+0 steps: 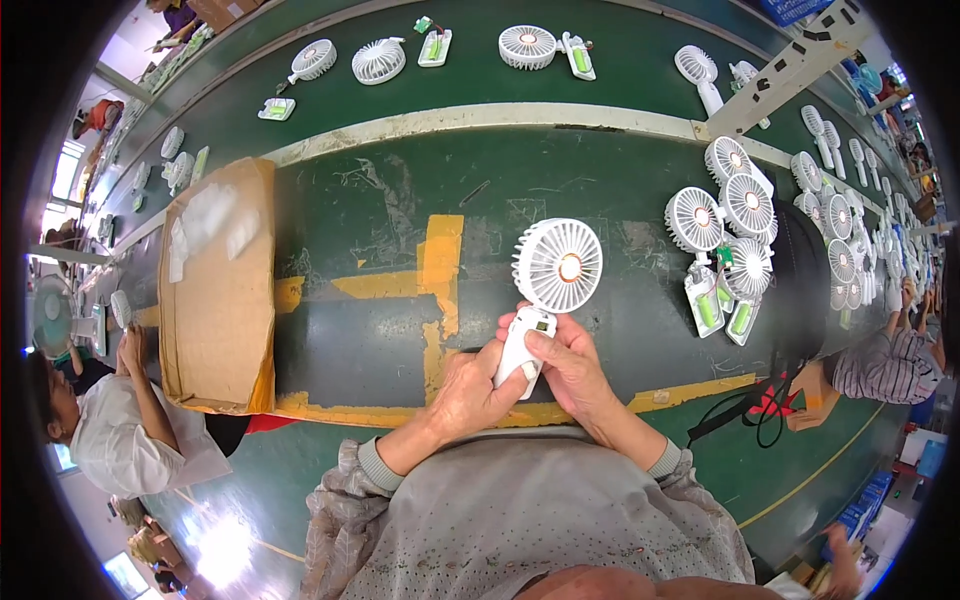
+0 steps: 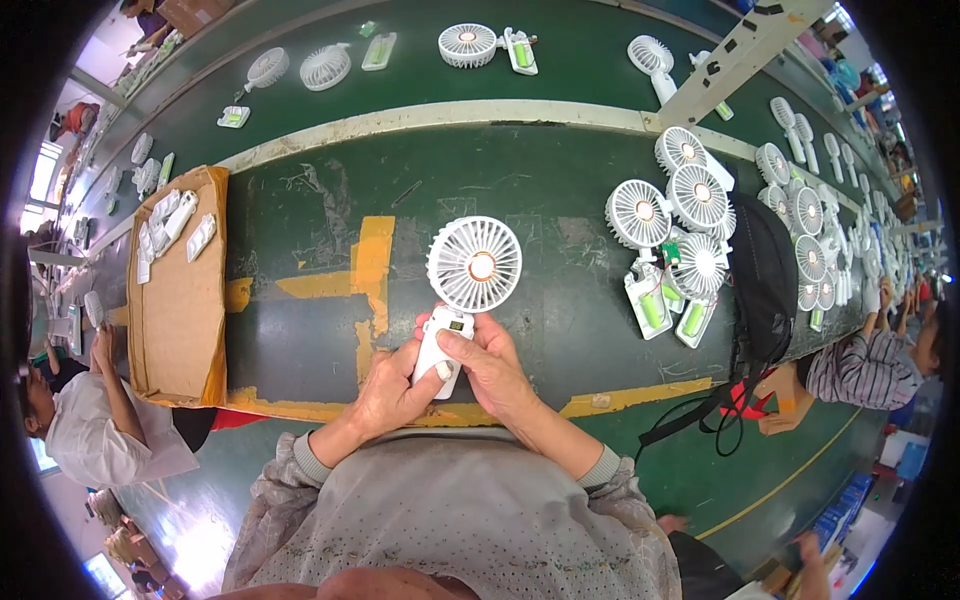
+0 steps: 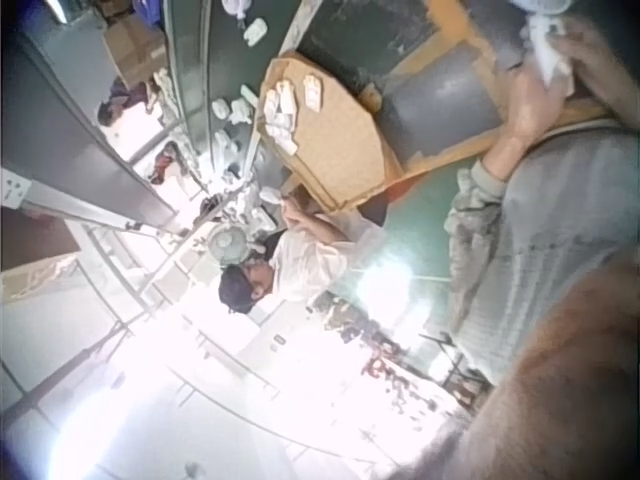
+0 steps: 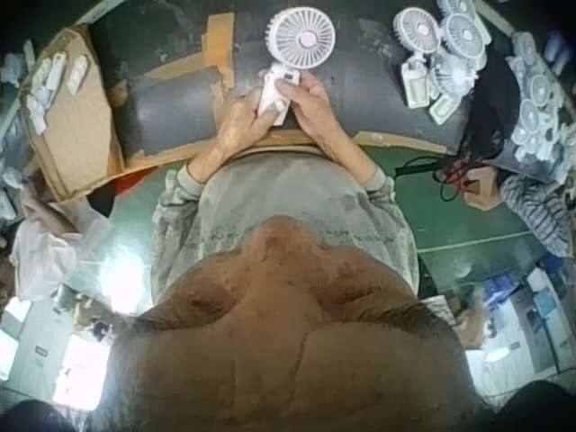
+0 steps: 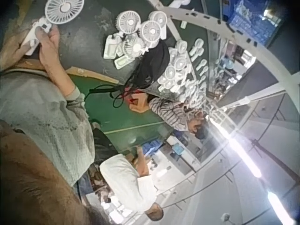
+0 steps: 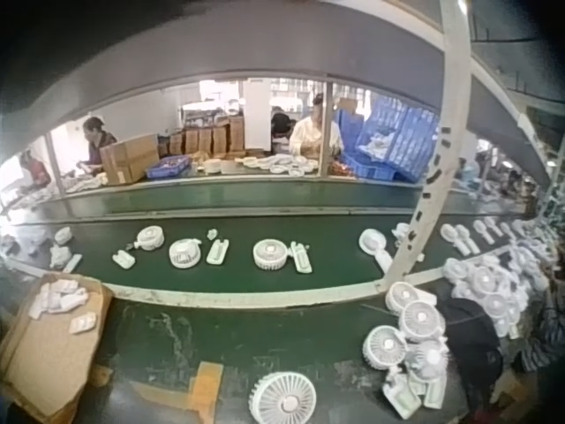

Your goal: The person assembles portable fans by hand, inserting circuit boards, batteries, and fan handles into the fan covers.

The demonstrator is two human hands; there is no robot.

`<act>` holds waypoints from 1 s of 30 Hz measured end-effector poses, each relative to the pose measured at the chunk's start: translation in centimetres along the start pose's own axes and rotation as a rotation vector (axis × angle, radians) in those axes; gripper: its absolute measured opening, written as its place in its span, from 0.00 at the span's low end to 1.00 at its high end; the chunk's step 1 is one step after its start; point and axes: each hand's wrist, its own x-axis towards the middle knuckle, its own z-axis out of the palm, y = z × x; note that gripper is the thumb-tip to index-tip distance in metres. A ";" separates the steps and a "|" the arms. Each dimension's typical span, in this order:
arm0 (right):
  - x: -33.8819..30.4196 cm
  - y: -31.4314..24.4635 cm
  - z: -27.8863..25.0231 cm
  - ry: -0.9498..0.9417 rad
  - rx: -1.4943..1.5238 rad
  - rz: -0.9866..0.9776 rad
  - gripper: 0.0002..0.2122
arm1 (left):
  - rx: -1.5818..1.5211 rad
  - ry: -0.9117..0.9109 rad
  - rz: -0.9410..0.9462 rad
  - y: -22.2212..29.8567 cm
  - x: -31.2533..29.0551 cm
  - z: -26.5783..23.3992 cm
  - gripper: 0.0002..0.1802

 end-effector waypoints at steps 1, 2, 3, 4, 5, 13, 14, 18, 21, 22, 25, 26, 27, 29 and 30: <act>0.1 0.0 0.2 0.026 -0.030 0.004 0.18 | -0.063 0.034 -0.024 -0.1 0.0 0.2 0.16; 0.1 0.0 0.3 0.023 -0.034 -0.007 0.18 | -0.055 -0.013 -0.121 -0.4 -0.1 0.1 0.14; 0.2 0.0 0.1 0.012 -0.052 0.017 0.17 | -0.053 -0.013 -0.104 -0.7 0.1 0.1 0.14; 0.5 0.0 0.0 0.001 -0.071 0.039 0.16 | -0.098 -0.046 -0.160 -1.0 0.4 0.2 0.15; 0.8 -0.1 -0.5 0.011 -0.119 0.028 0.15 | -0.143 -0.080 -0.215 -1.1 0.8 0.1 0.15; 14.1 -16.4 -4.3 0.577 -1.426 -0.735 0.24 | -0.140 0.075 -0.144 -3.4 3.2 -0.9 0.13; 16.4 -18.4 -6.1 0.690 -1.519 -0.761 0.24 | -0.113 0.111 -0.080 -3.3 3.4 -0.4 0.11; 24.4 -22.7 -9.8 1.061 -1.718 -0.713 0.26 | 0.091 0.235 0.083 -3.8 3.7 0.8 0.07; 28.0 -23.5 -12.3 1.125 -1.854 -0.580 0.26 | 0.040 0.217 0.060 -3.7 3.8 0.4 0.07; 28.9 -23.2 -13.0 1.142 -1.832 -0.683 0.23 | 0.006 0.206 0.053 -3.6 3.9 0.4 0.07; 31.2 -22.9 -12.8 0.948 -1.980 -1.123 0.23 | -0.024 0.207 0.065 -3.6 4.3 0.3 0.07; 31.3 -22.2 -11.4 0.812 -1.925 -0.975 0.24 | -0.038 0.220 0.067 -3.9 4.3 0.3 0.07; 30.9 -21.1 -9.2 0.674 -1.860 -0.830 0.25 | -0.039 0.226 0.053 -4.0 4.0 0.2 0.07; 30.5 -20.9 -9.5 0.670 -2.003 -0.767 0.24 | -0.031 0.216 0.048 -4.1 4.1 0.3 0.07; 30.6 -21.1 -9.4 0.662 -2.014 -0.627 0.22 | -0.034 0.207 0.051 -4.1 4.2 0.3 0.07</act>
